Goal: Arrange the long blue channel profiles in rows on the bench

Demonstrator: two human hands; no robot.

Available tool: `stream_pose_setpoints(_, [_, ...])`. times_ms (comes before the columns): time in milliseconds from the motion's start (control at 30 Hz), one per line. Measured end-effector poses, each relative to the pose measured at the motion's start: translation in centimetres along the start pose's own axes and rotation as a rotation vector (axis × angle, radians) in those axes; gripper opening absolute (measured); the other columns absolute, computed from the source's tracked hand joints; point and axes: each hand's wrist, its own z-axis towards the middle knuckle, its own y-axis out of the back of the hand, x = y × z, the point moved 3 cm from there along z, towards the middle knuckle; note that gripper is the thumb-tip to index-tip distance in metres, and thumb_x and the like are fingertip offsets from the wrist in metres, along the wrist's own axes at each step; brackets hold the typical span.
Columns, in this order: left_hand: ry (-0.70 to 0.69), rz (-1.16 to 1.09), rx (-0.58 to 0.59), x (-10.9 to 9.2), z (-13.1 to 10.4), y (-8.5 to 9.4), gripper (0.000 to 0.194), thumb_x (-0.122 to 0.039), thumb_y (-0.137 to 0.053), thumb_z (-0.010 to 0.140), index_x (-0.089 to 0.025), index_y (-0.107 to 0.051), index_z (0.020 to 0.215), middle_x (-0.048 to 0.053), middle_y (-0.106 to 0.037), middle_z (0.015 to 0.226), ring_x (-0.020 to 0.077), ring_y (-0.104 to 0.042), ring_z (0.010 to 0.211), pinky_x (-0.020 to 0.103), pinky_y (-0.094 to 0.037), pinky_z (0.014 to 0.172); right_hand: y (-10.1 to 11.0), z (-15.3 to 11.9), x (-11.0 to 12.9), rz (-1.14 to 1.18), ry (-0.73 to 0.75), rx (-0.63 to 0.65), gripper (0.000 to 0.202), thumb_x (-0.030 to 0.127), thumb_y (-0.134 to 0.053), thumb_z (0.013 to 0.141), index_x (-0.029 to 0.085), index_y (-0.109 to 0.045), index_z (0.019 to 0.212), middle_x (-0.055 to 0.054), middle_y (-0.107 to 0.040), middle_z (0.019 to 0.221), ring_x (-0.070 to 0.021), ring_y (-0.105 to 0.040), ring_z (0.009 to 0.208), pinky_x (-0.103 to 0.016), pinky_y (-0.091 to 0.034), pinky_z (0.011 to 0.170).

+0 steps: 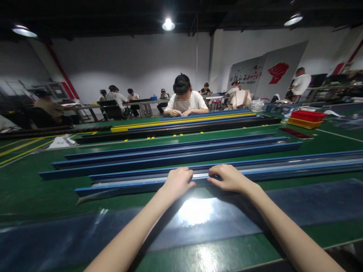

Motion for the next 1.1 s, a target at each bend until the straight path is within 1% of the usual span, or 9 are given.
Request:
stream_pose_setpoints(233, [-0.007, 0.001, 0.003, 2.2, -1.6, -1.1, 0.022, -0.039, -0.051, 0.081, -0.019, -0.059, 0.085, 0.004, -0.062, 0.091, 0.0211, -0.058, 0.09, 0.029, -0.044, 0.072, -0.2, 0.6, 1.1, -0.042, 0.014, 0.051, 0.026, 0.037, -0.043, 0.084, 0.019, -0.061, 0.081, -0.006, -0.066, 0.083, -0.0176, -0.059, 0.077, -0.024, -0.032, 0.062])
stream_pose_setpoints(433, [-0.037, 0.021, -0.075, 3.7, -3.2, -2.1, 0.021, -0.036, -0.052, 0.081, -0.017, -0.056, 0.092, 0.005, -0.061, 0.095, 0.0211, -0.055, 0.092, 0.03, -0.043, 0.077, -0.5, 2.0, 2.8, -0.066, 0.034, 0.091, 0.027, 0.039, -0.043, 0.084, 0.019, -0.061, 0.081, -0.006, -0.065, 0.083, -0.0179, -0.058, 0.077, -0.024, -0.032, 0.061])
stream_pose_setpoints(567, [0.025, -0.041, -0.076, 4.8, -3.8, -1.9, 0.021, -0.038, -0.051, 0.083, -0.017, -0.056, 0.084, 0.004, -0.06, 0.09, 0.0189, -0.056, 0.086, 0.027, -0.042, 0.072, -0.7, 3.4, 4.1, -0.087, 0.064, 0.133, 0.027, 0.037, -0.043, 0.084, 0.019, -0.063, 0.08, -0.007, -0.066, 0.084, -0.0183, -0.059, 0.077, -0.024, -0.033, 0.06])
stream_pose_setpoints(700, [0.071, -0.069, -0.079, 5.5, -4.2, -1.4, 0.021, -0.038, -0.051, 0.082, -0.018, -0.056, 0.082, 0.003, -0.06, 0.089, 0.018, -0.056, 0.084, 0.026, -0.041, 0.069, -1.1, 4.5, 5.2, -0.103, 0.112, 0.167, 0.026, 0.037, -0.045, 0.082, 0.019, -0.063, 0.08, -0.007, -0.066, 0.085, -0.0188, -0.06, 0.078, -0.024, -0.033, 0.06])
stream_pose_setpoints(867, [0.084, -0.03, -0.084, 6.2, -4.9, -1.1, 0.022, -0.04, -0.05, 0.083, -0.019, -0.057, 0.083, 0.003, -0.06, 0.088, 0.0182, -0.057, 0.083, 0.026, -0.041, 0.069, -1.4, 5.1, 6.3, -0.092, 0.134, 0.146, 0.026, 0.037, -0.044, 0.083, 0.019, -0.062, 0.081, -0.006, -0.066, 0.086, -0.0187, -0.06, 0.079, -0.024, -0.033, 0.06])
stream_pose_setpoints(1000, [0.111, -0.003, -0.099, 7.4, -5.6, -0.8, 0.024, -0.042, -0.05, 0.082, -0.02, -0.058, 0.084, 0.002, -0.061, 0.088, 0.0179, -0.057, 0.084, 0.025, -0.041, 0.068, -1.5, 5.0, 6.7, -0.075, 0.119, 0.124, 0.026, 0.036, -0.042, 0.084, 0.019, -0.062, 0.082, -0.006, -0.066, 0.087, -0.0184, -0.06, 0.08, -0.024, -0.034, 0.061])
stream_pose_setpoints(1100, [0.084, 0.011, -0.088, 8.2, -5.9, -0.7, 0.024, -0.042, -0.051, 0.082, -0.02, -0.058, 0.086, 0.002, -0.061, 0.088, 0.0177, -0.057, 0.084, 0.025, -0.041, 0.068, -1.6, 4.9, 6.8, -0.07, 0.106, 0.1, 0.025, 0.035, -0.042, 0.084, 0.018, -0.061, 0.083, -0.007, -0.066, 0.088, -0.0182, -0.059, 0.08, -0.024, -0.034, 0.063])
